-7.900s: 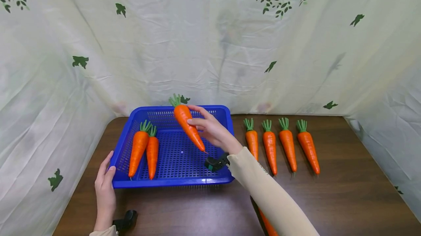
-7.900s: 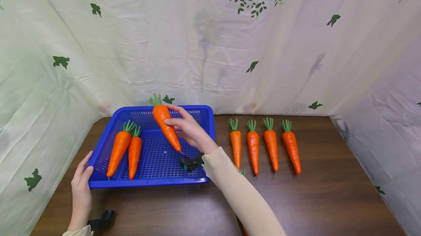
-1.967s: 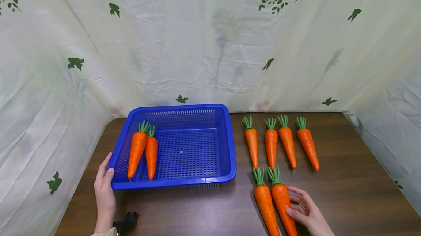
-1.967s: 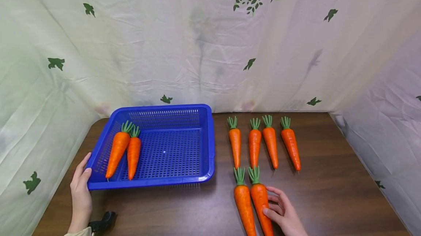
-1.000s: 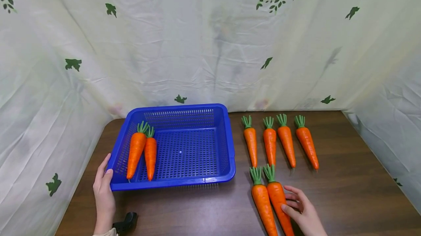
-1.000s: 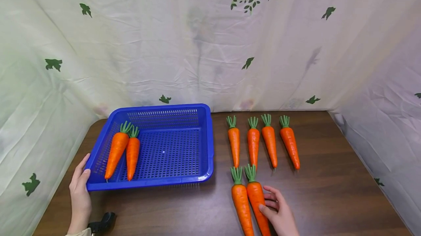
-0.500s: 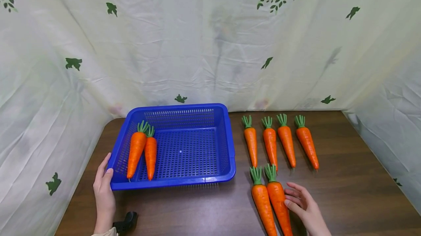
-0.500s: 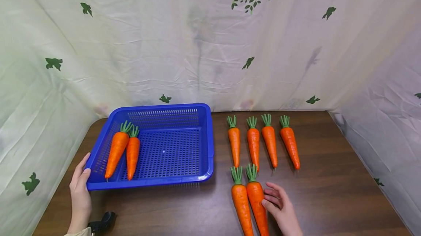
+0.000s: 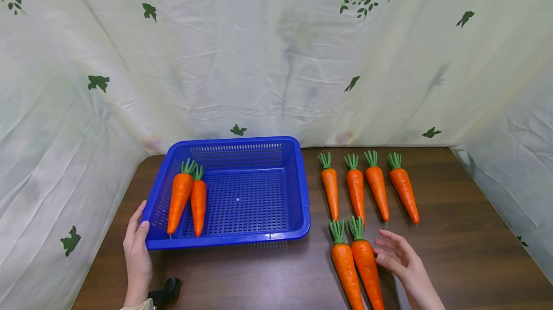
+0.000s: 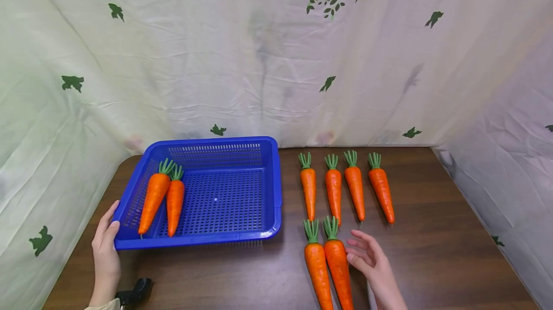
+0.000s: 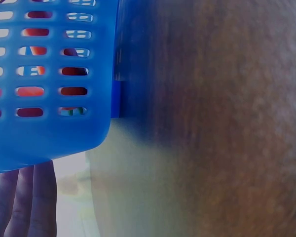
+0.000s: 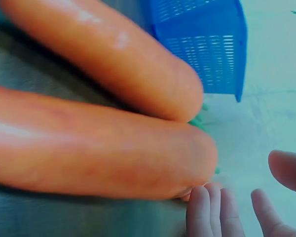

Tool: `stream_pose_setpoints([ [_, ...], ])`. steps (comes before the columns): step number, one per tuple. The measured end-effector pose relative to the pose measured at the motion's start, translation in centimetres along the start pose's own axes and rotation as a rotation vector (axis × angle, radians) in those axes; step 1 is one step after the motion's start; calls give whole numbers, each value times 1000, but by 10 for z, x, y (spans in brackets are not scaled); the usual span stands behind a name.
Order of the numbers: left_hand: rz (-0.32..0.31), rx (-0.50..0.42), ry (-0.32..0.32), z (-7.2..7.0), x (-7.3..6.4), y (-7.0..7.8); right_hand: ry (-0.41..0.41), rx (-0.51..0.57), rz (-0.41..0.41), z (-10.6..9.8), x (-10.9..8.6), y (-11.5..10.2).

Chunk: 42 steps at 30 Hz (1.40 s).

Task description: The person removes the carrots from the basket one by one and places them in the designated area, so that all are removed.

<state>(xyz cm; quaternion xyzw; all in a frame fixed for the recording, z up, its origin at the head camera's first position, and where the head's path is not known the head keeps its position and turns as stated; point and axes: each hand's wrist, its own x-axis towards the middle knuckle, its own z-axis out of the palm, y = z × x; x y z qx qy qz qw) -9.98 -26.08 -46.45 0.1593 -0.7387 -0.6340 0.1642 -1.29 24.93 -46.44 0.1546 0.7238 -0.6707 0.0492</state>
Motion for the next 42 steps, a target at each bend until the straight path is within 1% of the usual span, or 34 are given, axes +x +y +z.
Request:
stream_pose_setpoints([
  [2,0,3,1,0,0,0,-19,29,6,0,1,-4],
  [9,-4,-13,-13,-1,1,-1,-118,111,-82,0,4,-16],
  [14,-3,-5,-16,-1,1,-2,-173,118,-125,2,8,-30],
  [20,-1,-2,-18,-1,1,-2,-242,113,-175,10,14,-48],
  [31,14,8,-13,0,2,-2,-353,98,-227,34,26,-82],
  [38,13,2,-14,-2,2,-4,-436,115,-252,56,34,-97],
  [42,11,-3,-13,-2,2,-4,-481,113,-286,72,40,-105],
])
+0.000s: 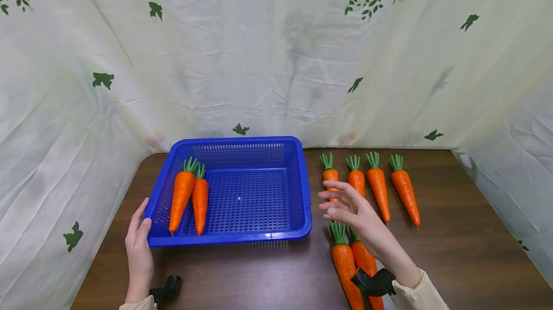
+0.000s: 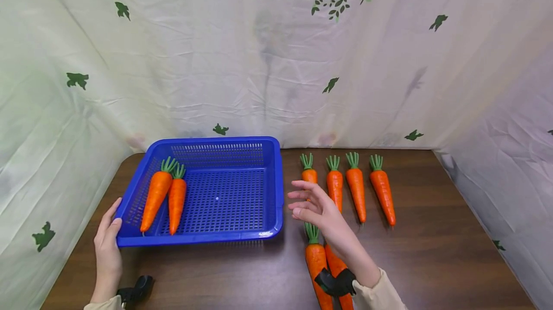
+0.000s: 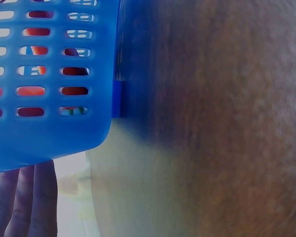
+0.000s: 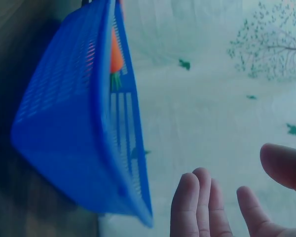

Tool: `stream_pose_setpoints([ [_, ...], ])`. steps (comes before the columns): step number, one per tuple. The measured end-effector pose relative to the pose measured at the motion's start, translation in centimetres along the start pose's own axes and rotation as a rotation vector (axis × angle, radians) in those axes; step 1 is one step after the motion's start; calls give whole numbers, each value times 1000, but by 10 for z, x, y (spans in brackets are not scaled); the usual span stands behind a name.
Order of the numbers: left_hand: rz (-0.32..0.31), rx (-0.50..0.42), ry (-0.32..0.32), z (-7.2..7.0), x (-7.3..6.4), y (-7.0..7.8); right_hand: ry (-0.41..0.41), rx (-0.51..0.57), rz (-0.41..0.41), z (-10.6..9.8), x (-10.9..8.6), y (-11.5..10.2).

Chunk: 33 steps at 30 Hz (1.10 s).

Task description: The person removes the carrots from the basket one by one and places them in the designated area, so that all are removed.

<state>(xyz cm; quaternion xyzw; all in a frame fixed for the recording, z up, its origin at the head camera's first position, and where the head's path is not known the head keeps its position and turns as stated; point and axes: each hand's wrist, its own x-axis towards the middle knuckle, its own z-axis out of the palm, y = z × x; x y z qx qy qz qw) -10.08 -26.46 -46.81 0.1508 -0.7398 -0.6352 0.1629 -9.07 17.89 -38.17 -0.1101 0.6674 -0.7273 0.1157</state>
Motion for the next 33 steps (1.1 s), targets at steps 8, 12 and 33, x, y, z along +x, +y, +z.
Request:
stream_pose_setpoints([
  [8,6,-6,-2,1,0,2,-69,51,-26,23,25,-12],
  [12,11,-1,-2,1,0,3,-99,65,-13,32,37,-18],
  [33,-7,-20,1,0,-1,2,-271,124,50,87,91,-14],
])
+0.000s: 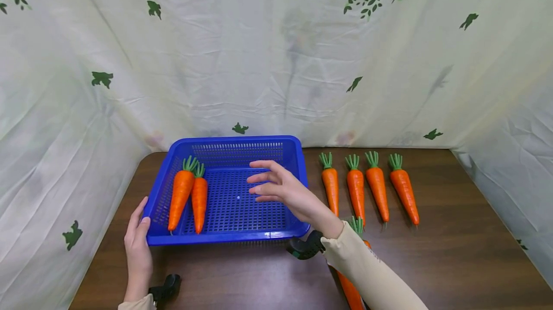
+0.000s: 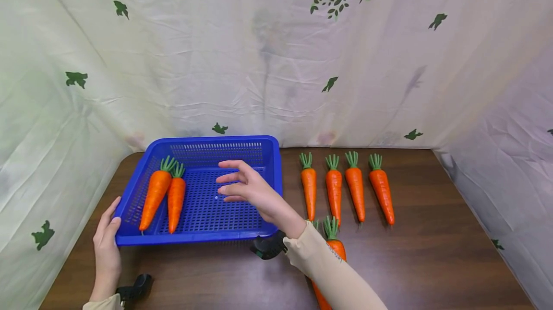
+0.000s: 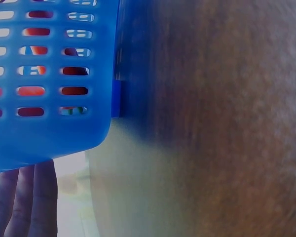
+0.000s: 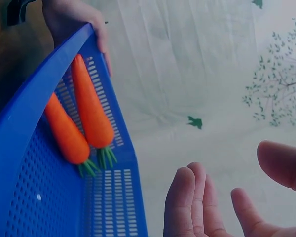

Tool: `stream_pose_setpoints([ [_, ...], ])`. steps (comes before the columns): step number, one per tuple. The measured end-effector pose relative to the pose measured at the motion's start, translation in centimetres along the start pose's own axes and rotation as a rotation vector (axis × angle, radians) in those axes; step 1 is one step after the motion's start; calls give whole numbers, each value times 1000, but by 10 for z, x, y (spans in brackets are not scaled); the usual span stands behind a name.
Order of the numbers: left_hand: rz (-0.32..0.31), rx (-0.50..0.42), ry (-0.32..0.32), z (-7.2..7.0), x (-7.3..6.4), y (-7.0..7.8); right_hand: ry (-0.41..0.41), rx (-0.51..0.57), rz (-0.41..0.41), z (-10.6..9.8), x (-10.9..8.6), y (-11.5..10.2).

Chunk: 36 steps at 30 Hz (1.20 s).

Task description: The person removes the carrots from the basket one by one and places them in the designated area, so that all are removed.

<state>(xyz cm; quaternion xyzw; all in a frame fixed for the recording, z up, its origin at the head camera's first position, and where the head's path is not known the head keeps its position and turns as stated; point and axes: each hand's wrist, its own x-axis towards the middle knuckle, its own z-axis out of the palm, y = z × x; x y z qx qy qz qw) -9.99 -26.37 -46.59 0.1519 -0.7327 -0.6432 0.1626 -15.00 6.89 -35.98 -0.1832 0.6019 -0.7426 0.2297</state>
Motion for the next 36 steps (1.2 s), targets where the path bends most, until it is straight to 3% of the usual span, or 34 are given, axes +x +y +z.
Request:
stream_pose_setpoints([
  [10,2,1,1,0,0,0,-19,13,31,20,17,6],
  [17,-3,2,-2,-1,0,-1,15,23,54,33,32,14],
  [36,1,5,-1,0,1,-1,22,23,248,57,81,47],
])
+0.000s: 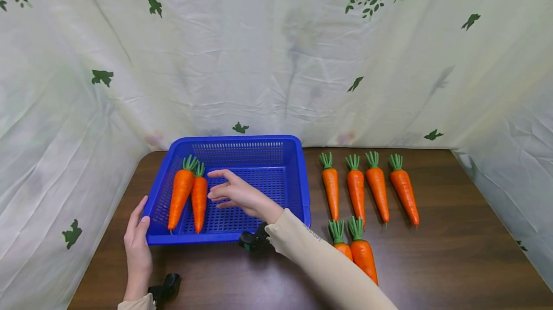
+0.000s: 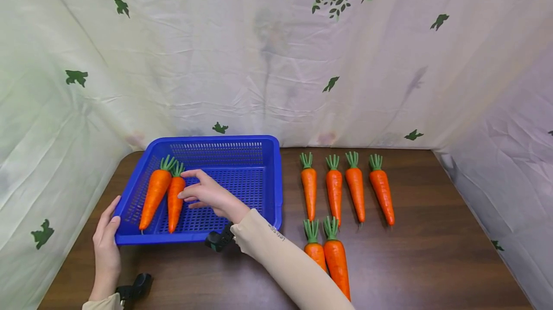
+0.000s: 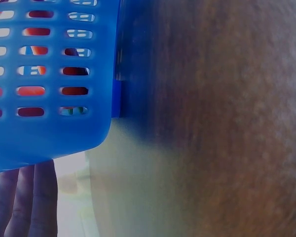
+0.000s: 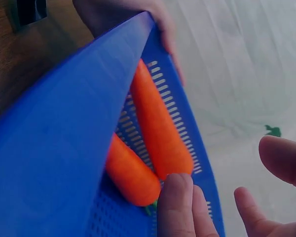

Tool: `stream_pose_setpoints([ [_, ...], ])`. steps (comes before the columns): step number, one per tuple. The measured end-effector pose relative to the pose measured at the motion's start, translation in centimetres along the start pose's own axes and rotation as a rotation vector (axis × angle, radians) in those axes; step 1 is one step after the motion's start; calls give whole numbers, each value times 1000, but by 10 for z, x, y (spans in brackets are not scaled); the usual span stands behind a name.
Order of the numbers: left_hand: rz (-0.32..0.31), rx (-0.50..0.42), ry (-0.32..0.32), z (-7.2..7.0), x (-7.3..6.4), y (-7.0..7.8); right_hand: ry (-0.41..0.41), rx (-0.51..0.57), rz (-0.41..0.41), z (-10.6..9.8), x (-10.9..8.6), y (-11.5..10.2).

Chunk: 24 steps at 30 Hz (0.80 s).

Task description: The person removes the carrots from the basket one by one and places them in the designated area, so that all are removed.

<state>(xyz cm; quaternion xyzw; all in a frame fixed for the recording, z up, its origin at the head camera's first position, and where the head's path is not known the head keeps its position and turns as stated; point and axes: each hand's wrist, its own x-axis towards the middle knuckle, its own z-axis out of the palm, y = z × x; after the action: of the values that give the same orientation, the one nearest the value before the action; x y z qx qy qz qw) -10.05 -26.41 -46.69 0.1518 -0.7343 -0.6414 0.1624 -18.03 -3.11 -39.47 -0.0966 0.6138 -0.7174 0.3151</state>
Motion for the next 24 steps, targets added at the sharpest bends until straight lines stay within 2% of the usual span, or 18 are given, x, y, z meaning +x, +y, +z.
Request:
stream_pose_setpoints([
  [11,6,-5,0,1,0,0,16,27,112,8,21,2],
  [17,9,13,1,0,0,1,-2,31,125,11,31,1],
  [24,3,15,-6,-1,-1,1,-19,20,147,23,40,-3],
])
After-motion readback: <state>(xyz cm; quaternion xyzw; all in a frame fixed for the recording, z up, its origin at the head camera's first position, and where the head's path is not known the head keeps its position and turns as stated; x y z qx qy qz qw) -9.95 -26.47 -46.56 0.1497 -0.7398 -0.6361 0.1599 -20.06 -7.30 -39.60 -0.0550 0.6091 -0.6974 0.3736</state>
